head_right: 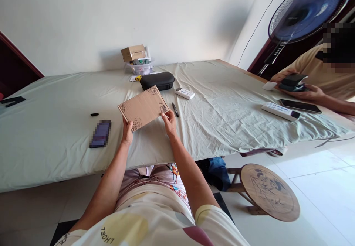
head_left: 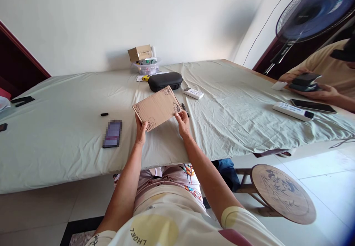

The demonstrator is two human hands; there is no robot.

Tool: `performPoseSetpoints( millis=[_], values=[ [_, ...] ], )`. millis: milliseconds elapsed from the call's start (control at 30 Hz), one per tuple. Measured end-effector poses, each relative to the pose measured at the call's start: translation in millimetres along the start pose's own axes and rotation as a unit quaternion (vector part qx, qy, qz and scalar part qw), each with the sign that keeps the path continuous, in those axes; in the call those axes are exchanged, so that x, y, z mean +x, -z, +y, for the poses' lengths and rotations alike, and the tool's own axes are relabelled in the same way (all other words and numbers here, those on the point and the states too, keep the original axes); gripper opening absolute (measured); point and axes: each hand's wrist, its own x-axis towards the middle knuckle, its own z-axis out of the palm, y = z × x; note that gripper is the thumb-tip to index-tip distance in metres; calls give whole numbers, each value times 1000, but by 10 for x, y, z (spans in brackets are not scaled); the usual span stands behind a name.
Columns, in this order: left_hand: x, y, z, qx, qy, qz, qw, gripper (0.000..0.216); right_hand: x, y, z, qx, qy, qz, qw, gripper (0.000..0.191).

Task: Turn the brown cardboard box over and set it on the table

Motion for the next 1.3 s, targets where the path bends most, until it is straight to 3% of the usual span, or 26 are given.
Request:
performPoseSetpoints(
  millis=[133,367,667,967,1133,1300],
  values=[
    [0,8,-19,9,2,0,1000,108,22,14,41,-33,-13,34,999,51],
    [9,8,-29,-49,21,17,998,98,26,38,33,-57,-6,59,997,54],
    [30,42,4,21,31,11,999,96,40,53,68,-49,-22,86,995,57],
    [33,78,-44,45,3,93,995,91,5,22,27,-31,-7,12,999,53],
    [43,101,-76,43,7,129,991,95,3,-34,36,8,1,-40,999,63],
    [57,111,-82,23,-10,156,987,95,-18,-46,48,-40,6,-53,998,68]
  ],
)
